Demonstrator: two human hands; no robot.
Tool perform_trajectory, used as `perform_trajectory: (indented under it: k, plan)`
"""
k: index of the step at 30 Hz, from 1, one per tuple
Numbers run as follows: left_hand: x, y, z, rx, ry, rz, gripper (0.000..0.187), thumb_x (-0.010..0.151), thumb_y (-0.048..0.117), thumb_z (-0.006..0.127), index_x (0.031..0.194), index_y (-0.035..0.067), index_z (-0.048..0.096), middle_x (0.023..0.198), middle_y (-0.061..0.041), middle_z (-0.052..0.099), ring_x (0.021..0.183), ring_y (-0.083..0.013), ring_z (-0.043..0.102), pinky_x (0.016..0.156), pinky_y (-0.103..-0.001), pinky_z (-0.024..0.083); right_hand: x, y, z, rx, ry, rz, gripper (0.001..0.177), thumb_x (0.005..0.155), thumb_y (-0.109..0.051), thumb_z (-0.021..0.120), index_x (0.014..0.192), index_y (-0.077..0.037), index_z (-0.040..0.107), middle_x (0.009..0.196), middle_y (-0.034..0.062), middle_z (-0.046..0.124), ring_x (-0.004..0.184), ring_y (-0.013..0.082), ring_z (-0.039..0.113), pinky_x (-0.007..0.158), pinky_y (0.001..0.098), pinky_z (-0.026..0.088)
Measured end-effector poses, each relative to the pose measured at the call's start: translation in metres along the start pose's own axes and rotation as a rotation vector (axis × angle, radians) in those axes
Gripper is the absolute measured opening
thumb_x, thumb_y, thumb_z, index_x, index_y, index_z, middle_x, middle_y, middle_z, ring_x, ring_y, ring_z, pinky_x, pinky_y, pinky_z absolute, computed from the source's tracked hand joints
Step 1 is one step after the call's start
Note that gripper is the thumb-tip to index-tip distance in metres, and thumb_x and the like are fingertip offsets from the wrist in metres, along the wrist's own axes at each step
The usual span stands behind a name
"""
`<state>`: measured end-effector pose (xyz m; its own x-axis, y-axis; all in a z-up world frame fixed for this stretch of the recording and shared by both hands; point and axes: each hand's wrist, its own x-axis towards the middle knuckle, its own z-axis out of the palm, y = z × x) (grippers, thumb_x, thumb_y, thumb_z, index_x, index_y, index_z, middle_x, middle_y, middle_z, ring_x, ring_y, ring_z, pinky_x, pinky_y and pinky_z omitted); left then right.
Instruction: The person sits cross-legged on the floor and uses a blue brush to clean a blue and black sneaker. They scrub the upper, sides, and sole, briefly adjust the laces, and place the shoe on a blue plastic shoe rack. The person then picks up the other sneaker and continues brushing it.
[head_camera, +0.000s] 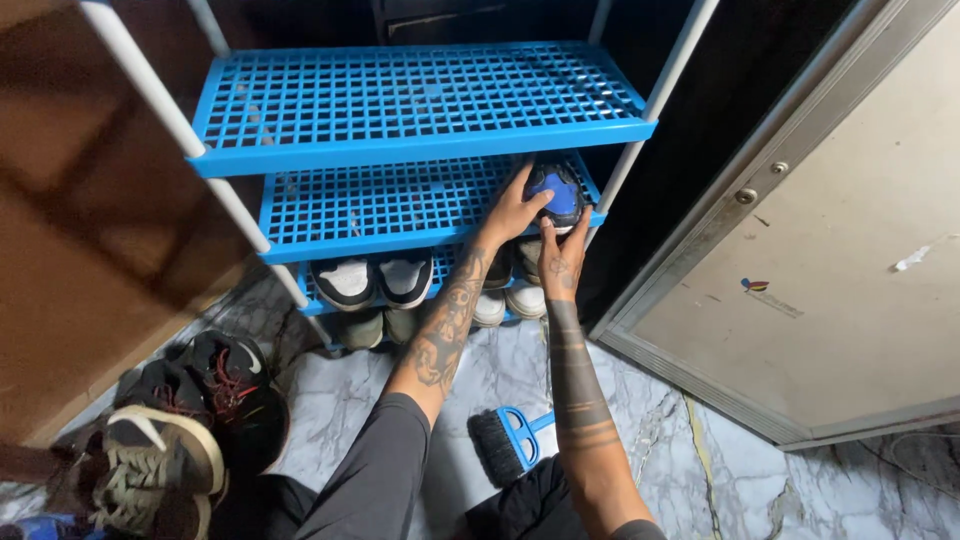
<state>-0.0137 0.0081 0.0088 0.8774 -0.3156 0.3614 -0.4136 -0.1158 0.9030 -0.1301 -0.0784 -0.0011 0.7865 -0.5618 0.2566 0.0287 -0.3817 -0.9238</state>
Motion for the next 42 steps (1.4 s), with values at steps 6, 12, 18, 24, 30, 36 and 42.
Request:
perform_trajectory:
  k: [6,12,18,24,30,36,42]
  plan:
    - [-0.092,0.001,-0.050,0.132,0.136,0.339,0.063,0.094,0.020,0.070,0.151,0.008,0.048,0.154,-0.028,0.042,0.143,-0.0425,0.042,0.118,-0.052,0.037,-0.040,0.036,0.036,0.112,0.130,-0.132,0.097,0.097,-0.020,0.077,0.164,-0.010,0.007,0.164,0.0329,0.016,0.148,0.0500,0.027,0.120,0.0585,0.032]
    - [-0.259,-0.049,-0.179,0.144,0.369,0.288,0.045,0.096,0.013,0.070,0.139,0.005,0.060,0.144,-0.022,0.055,0.135,-0.0383,0.052,0.112,-0.048,0.044,-0.163,0.037,0.123,0.281,-0.122,-0.243,0.089,0.100,-0.013,0.076,0.164,-0.016,0.015,0.131,0.0136,0.029,0.121,0.0283,0.031,0.102,0.0396,0.034]
    - [-0.443,-0.094,-0.300,-0.006,0.795,-0.008,0.042,0.099,0.010,0.066,0.138,-0.002,0.056,0.134,-0.027,0.059,0.121,-0.0418,0.062,0.102,-0.048,0.053,-0.309,0.024,0.227,0.336,-0.531,-0.309,0.080,0.099,-0.011,0.074,0.159,-0.004,0.023,0.121,0.0217,0.040,0.116,0.0344,0.040,0.101,0.0424,0.034]
    - [-0.611,-0.100,-0.377,0.023,1.115,-0.165,0.037,0.101,0.011,0.065,0.135,0.000,0.057,0.132,-0.027,0.059,0.121,-0.0418,0.063,0.102,-0.049,0.053,-0.477,-0.012,0.302,0.345,-0.954,-0.229,0.074,0.094,-0.003,0.072,0.156,-0.005,0.032,0.094,0.0124,0.054,0.088,0.0244,0.056,0.079,0.0364,0.051]
    - [-0.740,-0.119,-0.421,0.121,1.353,-0.420,0.037,0.100,0.018,0.070,0.132,0.004,0.059,0.130,-0.026,0.062,0.118,-0.0380,0.065,0.101,-0.046,0.054,-0.605,-0.019,0.346,0.228,-1.247,-0.162,0.059,0.095,-0.019,0.075,0.145,-0.014,0.044,0.096,0.0154,0.070,0.091,0.0326,0.073,0.078,0.0423,0.059]
    - [-0.818,-0.239,-0.417,0.000,1.384,-0.892,0.051,0.097,0.040,0.068,0.138,0.012,0.057,0.136,-0.015,0.057,0.128,-0.0282,0.053,0.108,-0.047,0.041,-0.717,0.117,0.410,-0.305,-1.416,-0.352,0.080,0.080,-0.036,0.080,0.145,-0.011,0.040,0.129,0.0235,0.055,0.109,0.0444,0.068,0.090,0.0580,0.060]
    - [-0.830,-0.262,-0.404,-0.206,1.229,-1.058,0.078,0.104,0.057,0.045,0.152,-0.005,0.041,0.157,-0.031,0.037,0.149,-0.0416,0.030,0.123,-0.054,0.024,-0.760,0.131,0.406,-0.693,-1.210,-0.733,0.109,0.093,-0.060,0.061,0.164,-0.003,0.001,0.144,0.0338,0.044,0.108,0.0420,0.071,0.088,0.0454,0.063]
